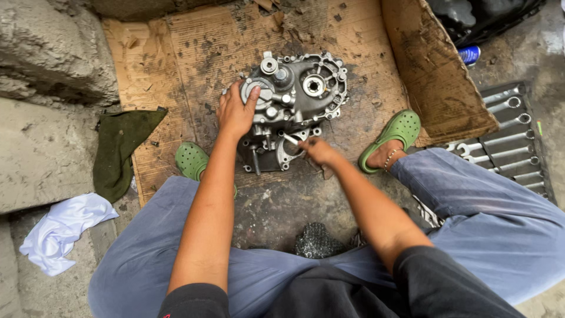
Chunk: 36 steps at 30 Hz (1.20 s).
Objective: The person uses a wrench to tighten bolts on a disassembled engine casing placed on cardboard. The person holds the casing steady with one hand while turning the wrench with the other.
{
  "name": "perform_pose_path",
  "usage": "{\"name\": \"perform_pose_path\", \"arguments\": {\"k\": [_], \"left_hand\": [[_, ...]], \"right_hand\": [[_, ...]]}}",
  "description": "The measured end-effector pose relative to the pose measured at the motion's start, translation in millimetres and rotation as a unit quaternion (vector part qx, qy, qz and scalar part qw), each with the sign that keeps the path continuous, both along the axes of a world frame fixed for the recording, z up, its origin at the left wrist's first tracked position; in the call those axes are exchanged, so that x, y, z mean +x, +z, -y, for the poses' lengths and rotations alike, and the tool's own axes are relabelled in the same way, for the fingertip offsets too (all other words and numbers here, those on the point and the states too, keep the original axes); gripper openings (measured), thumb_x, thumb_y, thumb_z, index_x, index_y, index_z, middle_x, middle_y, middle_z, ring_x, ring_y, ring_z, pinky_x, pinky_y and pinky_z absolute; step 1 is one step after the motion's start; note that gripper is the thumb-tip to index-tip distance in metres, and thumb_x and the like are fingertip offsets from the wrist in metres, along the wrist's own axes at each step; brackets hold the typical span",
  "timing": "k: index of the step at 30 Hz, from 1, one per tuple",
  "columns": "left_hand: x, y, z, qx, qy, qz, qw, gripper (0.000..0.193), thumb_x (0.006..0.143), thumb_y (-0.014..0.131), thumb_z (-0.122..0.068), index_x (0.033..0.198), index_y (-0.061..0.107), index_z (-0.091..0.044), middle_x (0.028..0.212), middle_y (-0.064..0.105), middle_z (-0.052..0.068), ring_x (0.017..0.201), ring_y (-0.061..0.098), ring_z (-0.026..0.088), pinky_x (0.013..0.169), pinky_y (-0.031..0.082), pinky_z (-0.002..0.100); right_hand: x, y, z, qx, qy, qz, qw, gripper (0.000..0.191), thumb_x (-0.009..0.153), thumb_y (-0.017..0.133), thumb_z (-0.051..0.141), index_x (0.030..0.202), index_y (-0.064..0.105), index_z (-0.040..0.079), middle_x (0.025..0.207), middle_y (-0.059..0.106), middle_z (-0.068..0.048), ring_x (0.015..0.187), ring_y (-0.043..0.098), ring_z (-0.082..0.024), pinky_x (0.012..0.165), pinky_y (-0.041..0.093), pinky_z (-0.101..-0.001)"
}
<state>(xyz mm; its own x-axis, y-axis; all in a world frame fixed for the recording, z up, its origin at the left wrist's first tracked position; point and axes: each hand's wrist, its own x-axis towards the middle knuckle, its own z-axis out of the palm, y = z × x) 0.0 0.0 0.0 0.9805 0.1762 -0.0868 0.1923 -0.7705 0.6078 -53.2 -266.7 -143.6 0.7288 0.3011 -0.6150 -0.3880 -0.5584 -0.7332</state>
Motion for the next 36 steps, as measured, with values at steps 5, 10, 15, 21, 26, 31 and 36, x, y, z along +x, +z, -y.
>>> {"name": "perform_pose_path", "arguments": {"k": [5, 10, 15, 21, 26, 31, 36], "left_hand": [[-3.5, -1.0, -1.4, -0.001, -0.006, 0.015, 1.0, 0.078, 0.097, 0.044, -0.074, 0.145, 0.05, -0.013, 0.145, 0.057, 0.018, 0.134, 0.049, 0.041, 0.109, 0.038, 0.054], [-11.9, -1.4, -3.9, -0.008, 0.0, -0.004, 1.0, 0.077, 0.096, 0.045, -0.073, 0.146, 0.05, -0.014, 0.146, 0.057, 0.018, 0.135, 0.049, 0.042, 0.111, 0.037, 0.055], [1.1, -0.8, -0.4, -0.014, 0.003, 0.009, 1.0, 0.08, 0.094, 0.047, -0.073, 0.146, 0.047, -0.013, 0.149, 0.053, 0.018, 0.136, 0.043, 0.044, 0.108, 0.031, 0.06], [2.9, -5.8, 0.9, 0.003, 0.005, 0.006, 1.0, 0.083, 0.095, 0.047, -0.075, 0.147, 0.047, -0.011, 0.148, 0.054, 0.019, 0.138, 0.046, 0.041, 0.111, 0.033, 0.058], [1.6, -3.9, 1.0, -0.006, -0.002, 0.01, 1.0, 0.083, 0.094, 0.043, -0.077, 0.147, 0.048, -0.013, 0.149, 0.055, 0.017, 0.138, 0.046, 0.04, 0.113, 0.033, 0.056], [0.1, 0.0, 1.3, -0.008, 0.003, -0.003, 1.0, 0.083, 0.094, 0.043, -0.077, 0.147, 0.047, -0.014, 0.15, 0.053, 0.016, 0.14, 0.043, 0.039, 0.112, 0.031, 0.059], [-1.3, 0.2, -0.5, -0.011, -0.001, 0.0, 1.0, 0.08, 0.094, 0.043, -0.076, 0.146, 0.049, -0.016, 0.15, 0.053, 0.016, 0.138, 0.045, 0.039, 0.11, 0.033, 0.058]], "right_hand": [[-82.1, 34.2, -114.5, 0.2, -0.432, -0.242, 0.846, 0.041, 0.098, 0.052, 0.056, 0.119, 0.052, 0.02, 0.071, 0.056, -0.001, 0.05, 0.046, -0.016, 0.048, 0.044, -0.0379], [-86.9, 47.0, -167.5, 0.314, -0.559, -0.269, 0.719, 0.05, 0.106, 0.045, 0.059, 0.107, 0.049, 0.009, 0.066, 0.046, -0.003, 0.049, 0.041, -0.017, 0.045, 0.039, -0.0353], [-86.9, 31.6, -86.9, 0.2, -0.436, -0.169, 0.861, 0.033, 0.101, 0.054, 0.047, 0.098, 0.056, 0.014, 0.063, 0.054, -0.004, 0.049, 0.046, -0.019, 0.046, 0.038, -0.0393], [-30.4, 13.7, -8.9, -0.055, -0.134, 0.109, 0.983, 0.044, 0.093, 0.067, 0.047, 0.09, 0.071, 0.004, 0.074, 0.073, -0.01, 0.063, 0.068, -0.021, 0.06, 0.053, -0.0383], [36.4, 30.1, 11.9, -0.159, 0.082, 0.158, 0.971, 0.054, 0.093, 0.073, 0.054, 0.089, 0.069, 0.0, 0.086, 0.072, -0.019, 0.074, 0.064, -0.029, 0.07, 0.051, -0.0404], [62.1, 37.5, 18.5, -0.117, 0.111, 0.046, 0.986, 0.055, 0.091, 0.069, 0.056, 0.098, 0.069, 0.002, 0.085, 0.072, -0.016, 0.072, 0.064, -0.027, 0.068, 0.054, -0.042], [-19.2, 19.6, -10.7, -0.068, -0.046, 0.083, 0.993, 0.054, 0.099, 0.063, 0.059, 0.11, 0.069, 0.006, 0.083, 0.065, -0.011, 0.069, 0.058, -0.021, 0.064, 0.048, -0.037]]}}
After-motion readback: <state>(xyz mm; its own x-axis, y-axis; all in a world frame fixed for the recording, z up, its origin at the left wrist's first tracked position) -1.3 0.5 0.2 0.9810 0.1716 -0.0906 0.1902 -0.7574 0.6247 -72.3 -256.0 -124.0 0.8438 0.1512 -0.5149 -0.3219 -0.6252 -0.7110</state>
